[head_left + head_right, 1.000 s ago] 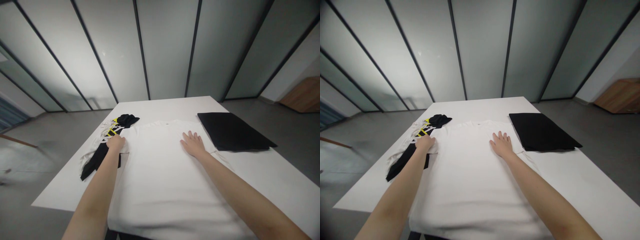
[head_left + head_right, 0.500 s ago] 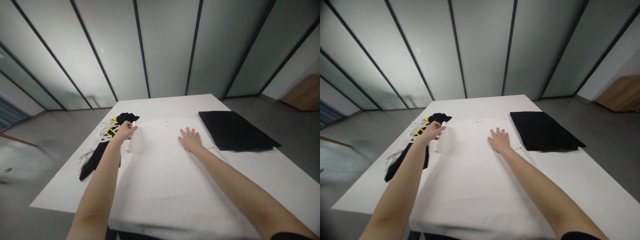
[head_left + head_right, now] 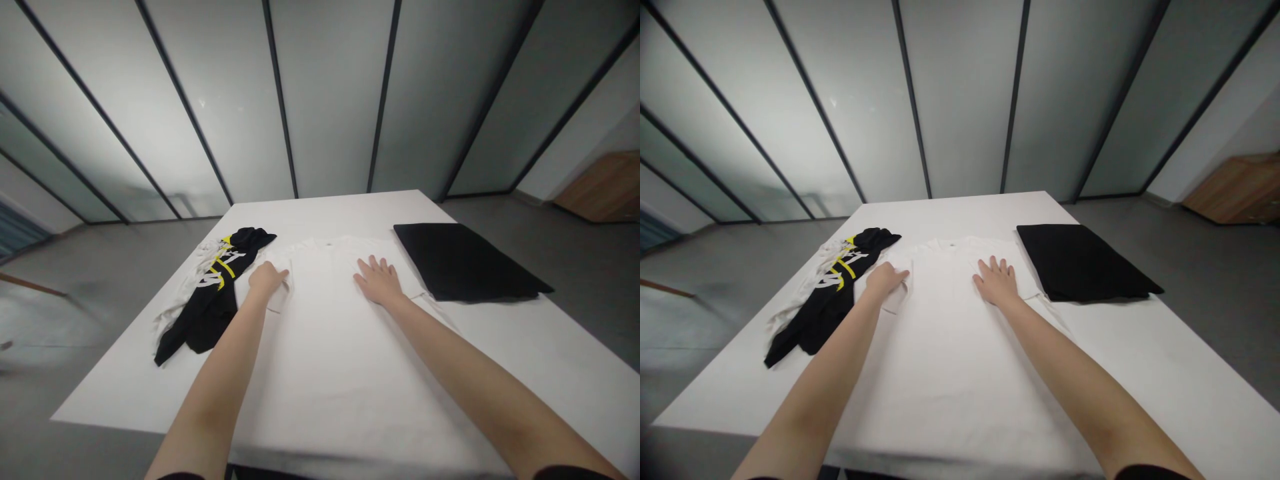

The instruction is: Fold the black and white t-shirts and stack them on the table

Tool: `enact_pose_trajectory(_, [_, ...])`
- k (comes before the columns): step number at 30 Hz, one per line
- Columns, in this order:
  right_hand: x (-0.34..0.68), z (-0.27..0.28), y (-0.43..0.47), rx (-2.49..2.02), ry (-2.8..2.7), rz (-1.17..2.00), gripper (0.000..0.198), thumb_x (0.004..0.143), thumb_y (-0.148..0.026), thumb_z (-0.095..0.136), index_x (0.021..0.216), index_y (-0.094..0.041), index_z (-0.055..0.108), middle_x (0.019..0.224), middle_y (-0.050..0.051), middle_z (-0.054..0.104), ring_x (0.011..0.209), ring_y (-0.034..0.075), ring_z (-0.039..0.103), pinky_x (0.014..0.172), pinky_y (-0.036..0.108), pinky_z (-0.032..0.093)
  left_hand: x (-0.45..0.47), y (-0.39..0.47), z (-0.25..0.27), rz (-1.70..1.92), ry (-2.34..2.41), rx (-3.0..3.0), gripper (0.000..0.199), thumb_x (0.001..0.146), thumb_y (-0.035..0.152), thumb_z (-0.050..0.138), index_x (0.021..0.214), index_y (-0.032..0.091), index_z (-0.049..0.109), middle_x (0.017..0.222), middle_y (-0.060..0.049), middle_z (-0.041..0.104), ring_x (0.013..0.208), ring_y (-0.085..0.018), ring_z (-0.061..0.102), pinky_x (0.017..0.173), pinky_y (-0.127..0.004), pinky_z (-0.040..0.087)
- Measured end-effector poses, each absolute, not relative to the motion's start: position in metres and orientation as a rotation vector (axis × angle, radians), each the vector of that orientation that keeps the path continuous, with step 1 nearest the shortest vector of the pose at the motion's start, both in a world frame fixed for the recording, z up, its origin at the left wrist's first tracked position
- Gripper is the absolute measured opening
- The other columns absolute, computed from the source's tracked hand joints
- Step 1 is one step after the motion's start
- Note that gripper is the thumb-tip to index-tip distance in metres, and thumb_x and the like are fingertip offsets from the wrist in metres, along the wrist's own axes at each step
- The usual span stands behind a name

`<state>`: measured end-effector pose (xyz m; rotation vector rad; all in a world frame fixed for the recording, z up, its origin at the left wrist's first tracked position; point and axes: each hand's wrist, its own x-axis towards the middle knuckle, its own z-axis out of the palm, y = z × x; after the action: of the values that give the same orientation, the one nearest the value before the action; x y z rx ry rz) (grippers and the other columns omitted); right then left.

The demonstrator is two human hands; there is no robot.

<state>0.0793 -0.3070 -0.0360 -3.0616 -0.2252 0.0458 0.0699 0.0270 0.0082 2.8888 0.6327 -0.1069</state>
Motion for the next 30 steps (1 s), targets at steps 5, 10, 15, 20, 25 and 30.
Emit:
enact_pose_trajectory(5, [0.08, -0.038, -0.308, -3.058, -0.226, 0.047, 0.065, 0.111, -0.052, 0.032, 0.171, -0.026, 0.036, 0.18, 0.016, 0.027, 0.162, 0.044, 0.028, 0.128, 0.062, 0.021, 0.084, 0.017, 0.012, -0.003, 0.507, 2.831, 0.024, 0.093, 0.029, 0.061, 0.106, 0.016, 0.076, 0.115, -0.021, 0.08, 0.113, -0.034, 0.075, 0.086, -0.037, 0.055])
enact_pose_trajectory(10, [0.081, -0.038, -0.309, -3.059, -0.239, 0.036, 0.065, 0.111, -0.053, 0.032, 0.171, -0.026, 0.037, 0.179, 0.016, 0.027, 0.162, 0.044, 0.029, 0.128, 0.062, 0.022, 0.093, -0.003, 0.008, 0.144, 0.224, 2.325, 0.03, 0.097, 0.039, 0.059, 0.103, 0.015, 0.075, 0.099, -0.014, 0.081, 0.089, -0.024, 0.075, 0.076, -0.032, 0.056])
enact_pose_trajectory(15, [0.08, -0.037, -0.31, -3.065, -0.235, 0.044, 0.066, 0.111, -0.052, 0.032, 0.171, -0.025, 0.037, 0.179, 0.016, 0.028, 0.162, 0.044, 0.028, 0.128, 0.061, 0.023, 0.099, -0.003, -0.003, 0.268, 0.133, 1.975, 0.042, 0.103, 0.04, 0.05, 0.134, 0.016, 0.065, 0.124, -0.016, 0.077, 0.1, -0.021, 0.076, 0.083, -0.033, 0.06])
enact_pose_trajectory(20, [0.079, -0.037, -0.311, -3.063, -0.238, 0.049, 0.066, 0.111, -0.051, 0.032, 0.171, -0.024, 0.036, 0.18, 0.016, 0.027, 0.162, 0.045, 0.027, 0.128, 0.061, 0.022, 0.083, 0.01, -0.025, 0.335, 0.203, 2.685, 0.048, 0.104, 0.037, 0.05, 0.144, 0.013, 0.062, 0.147, -0.023, 0.067, 0.139, -0.035, 0.062, 0.117, -0.052, 0.046])
enact_pose_trajectory(25, [0.078, -0.037, -0.311, -3.063, -0.238, 0.059, 0.067, 0.11, -0.051, 0.031, 0.172, -0.025, 0.035, 0.18, 0.015, 0.026, 0.162, 0.044, 0.027, 0.128, 0.063, 0.02, 0.058, 0.002, -0.042, 0.232, 0.104, 3.102, 0.064, 0.108, 0.046, 0.043, 0.161, 0.009, 0.049, 0.171, -0.024, 0.041, 0.16, -0.043, 0.036, 0.127, -0.059, 0.032])
enact_pose_trajectory(30, [0.076, -0.035, -0.311, -3.06, -0.234, 0.068, 0.066, 0.111, -0.052, 0.032, 0.171, -0.025, 0.035, 0.18, 0.017, 0.026, 0.162, 0.044, 0.027, 0.129, 0.062, 0.02, 0.046, -0.008, -0.039, 0.244, 0.093, 3.133, 0.057, 0.11, 0.046, 0.038, 0.154, 0.014, 0.056, 0.166, -0.021, 0.05, 0.157, -0.038, 0.042, 0.126, -0.055, 0.036])
